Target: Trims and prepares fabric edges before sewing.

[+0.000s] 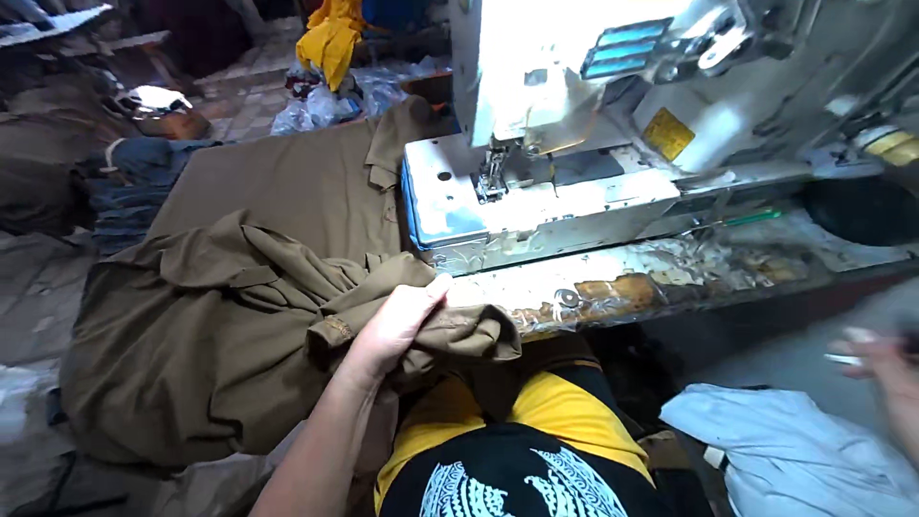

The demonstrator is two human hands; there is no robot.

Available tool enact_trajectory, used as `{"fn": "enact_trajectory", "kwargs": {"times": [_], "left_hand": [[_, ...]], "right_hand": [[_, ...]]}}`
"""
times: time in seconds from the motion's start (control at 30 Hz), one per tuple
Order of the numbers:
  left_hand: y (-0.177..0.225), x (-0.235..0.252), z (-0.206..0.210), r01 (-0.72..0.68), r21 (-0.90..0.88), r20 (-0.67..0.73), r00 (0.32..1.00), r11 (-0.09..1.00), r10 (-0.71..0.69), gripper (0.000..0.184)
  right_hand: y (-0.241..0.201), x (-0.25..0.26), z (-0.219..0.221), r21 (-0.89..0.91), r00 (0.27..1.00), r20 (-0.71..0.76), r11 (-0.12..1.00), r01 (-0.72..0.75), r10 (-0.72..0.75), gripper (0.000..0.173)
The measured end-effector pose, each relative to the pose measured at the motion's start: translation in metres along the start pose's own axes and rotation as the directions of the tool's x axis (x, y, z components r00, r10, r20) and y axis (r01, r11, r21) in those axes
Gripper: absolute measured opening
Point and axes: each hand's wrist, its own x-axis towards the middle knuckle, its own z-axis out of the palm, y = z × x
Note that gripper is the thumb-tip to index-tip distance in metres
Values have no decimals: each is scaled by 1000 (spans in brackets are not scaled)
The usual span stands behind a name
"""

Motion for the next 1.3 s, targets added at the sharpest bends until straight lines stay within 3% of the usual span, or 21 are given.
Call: {"fn": "enact_trajectory", "kwargs": {"times": [0.07,0.13,0.23,0.27,0.3,0.37,0.5,0.6,0.73,0.87,0.97,1.07,1.13,1.17,1.23,1.3], "left_hand": [[1,3,2,-4,6,16,1000,1000,4,47],[4,3,6,4,6,5,1000,1000,-4,47],[7,-1,10,9,26,-30,1000,1000,-8,44],[8,-3,10,-2,35,-37,999,999,3,43],[8,-6,8,-20,40,-40,999,999,22,41],[5,-10,0,-75,31,-32,997,997,76,39],[-1,-13,-7,-123,3,-25,992,992,123,38],[-5,-9,-8,-141,4,14,990,990,141,34],[-3,-9,-7,-178,40,119,978,983,172,8],[-6,-9,-1,-306,112,79,951,945,299,9],[0,-11,5,-334,213,102,942,918,319,10],[6,-13,15,-309,229,110,951,923,291,7],[8,-12,18,-259,205,98,965,944,244,8],[7,-11,18,-233,183,81,972,955,222,8],[7,-9,19,-189,152,46,982,970,184,9],[7,-8,20,-182,120,40,983,976,178,10]], "right_hand": [[-36,-19,34,242,964,104,947,214,-244,41],[-88,-31,82,399,908,157,866,300,-387,42],[-149,-41,143,611,815,384,781,128,-434,56],[-162,-39,156,650,773,472,760,21,-424,50],[-170,-38,168,700,757,502,710,-72,-419,33],[-175,-34,179,762,788,488,623,-175,-375,4],[-169,-31,176,764,823,509,572,-298,-252,8],[-169,-35,174,781,833,489,554,-287,-258,6],[-174,-38,171,799,840,457,551,-242,-293,6],[-177,-39,168,813,834,440,542,-212,-332,8],[-176,-40,166,822,826,439,529,-210,-354,8],[-171,-43,166,773,895,304,634,-31,-327,7],[-164,-45,160,672,907,207,727,141,-368,31],[-163,-48,155,662,904,193,731,166,-380,33],[-166,-56,141,750,866,273,657,82,-419,27],[-173,-65,131,787,750,482,600,-144,-452,26]]}}
